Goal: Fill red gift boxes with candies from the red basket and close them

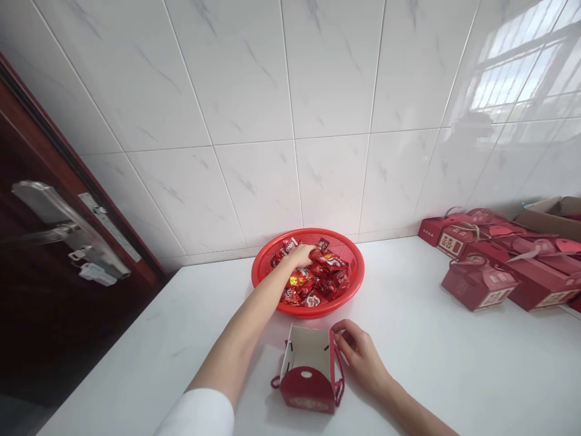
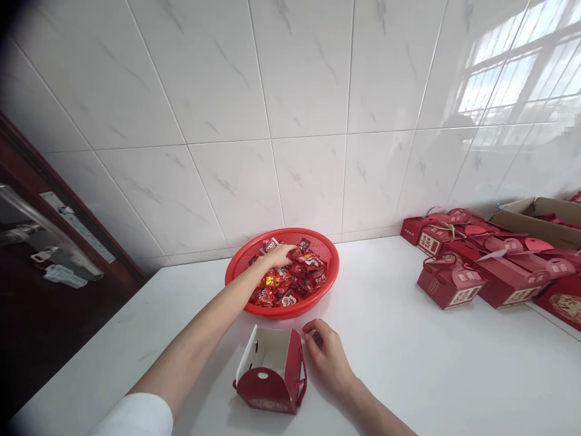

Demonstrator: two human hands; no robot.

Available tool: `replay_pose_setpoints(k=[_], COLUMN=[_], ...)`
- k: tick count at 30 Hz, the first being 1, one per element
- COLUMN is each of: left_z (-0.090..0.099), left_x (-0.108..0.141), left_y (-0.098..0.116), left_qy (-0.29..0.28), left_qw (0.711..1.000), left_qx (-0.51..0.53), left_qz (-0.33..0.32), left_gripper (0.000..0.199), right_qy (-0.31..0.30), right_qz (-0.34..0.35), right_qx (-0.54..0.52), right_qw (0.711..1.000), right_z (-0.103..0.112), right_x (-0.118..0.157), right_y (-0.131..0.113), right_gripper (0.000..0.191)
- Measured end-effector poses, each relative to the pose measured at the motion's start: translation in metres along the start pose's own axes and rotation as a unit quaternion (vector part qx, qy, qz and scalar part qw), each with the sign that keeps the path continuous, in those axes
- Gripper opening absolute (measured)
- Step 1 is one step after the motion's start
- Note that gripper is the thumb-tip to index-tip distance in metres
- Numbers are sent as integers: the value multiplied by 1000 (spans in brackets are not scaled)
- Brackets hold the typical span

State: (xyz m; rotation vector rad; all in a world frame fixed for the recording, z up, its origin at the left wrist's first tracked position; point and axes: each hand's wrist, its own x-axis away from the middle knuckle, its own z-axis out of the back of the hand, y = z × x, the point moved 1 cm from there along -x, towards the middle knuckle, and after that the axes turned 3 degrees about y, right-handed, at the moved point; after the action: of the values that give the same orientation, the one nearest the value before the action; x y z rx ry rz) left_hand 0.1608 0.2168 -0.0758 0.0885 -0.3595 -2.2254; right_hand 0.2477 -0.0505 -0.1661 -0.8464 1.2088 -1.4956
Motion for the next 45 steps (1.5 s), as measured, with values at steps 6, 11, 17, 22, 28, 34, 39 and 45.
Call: replay_pose_setpoints(k=[6,11,17,22,28,34,39,45], left_z=[1,8,5,2,2,8,21,34], left_x=[-2,-3,2,-9,-20,-2,7,12], left_y=[-9,-6,2,11,19,15,21,27], left_qy=[26,73,58,12,-46,-46,38,144], left_qw=[995,982,983,994,991,981,963,940], left_qx=[92,174,174,106,109,179,260,306], left_qz=[-4,-16,-10,17,55,62,56,55], left_gripper=[27,26,30,29,31,28,30,30], right_qy=[-1,1,-8,1,-1,-11,-10,-16], right_qz=[2,2,3,3,1,0,5,9], right_qx=[-4,-2,-2,-8,-13,-8,-4,5], right_qw=[1000,1000,1000,1000,1000,1000,1000,1000], right_z=[0,0,1,0,-1,1,2,3], right_x=[0,0,-1,-1,1,2,1,1], right_y=[1,1,0,1,1,-1,-1,0], right_gripper=[29,30,31,31,30,29,29,28])
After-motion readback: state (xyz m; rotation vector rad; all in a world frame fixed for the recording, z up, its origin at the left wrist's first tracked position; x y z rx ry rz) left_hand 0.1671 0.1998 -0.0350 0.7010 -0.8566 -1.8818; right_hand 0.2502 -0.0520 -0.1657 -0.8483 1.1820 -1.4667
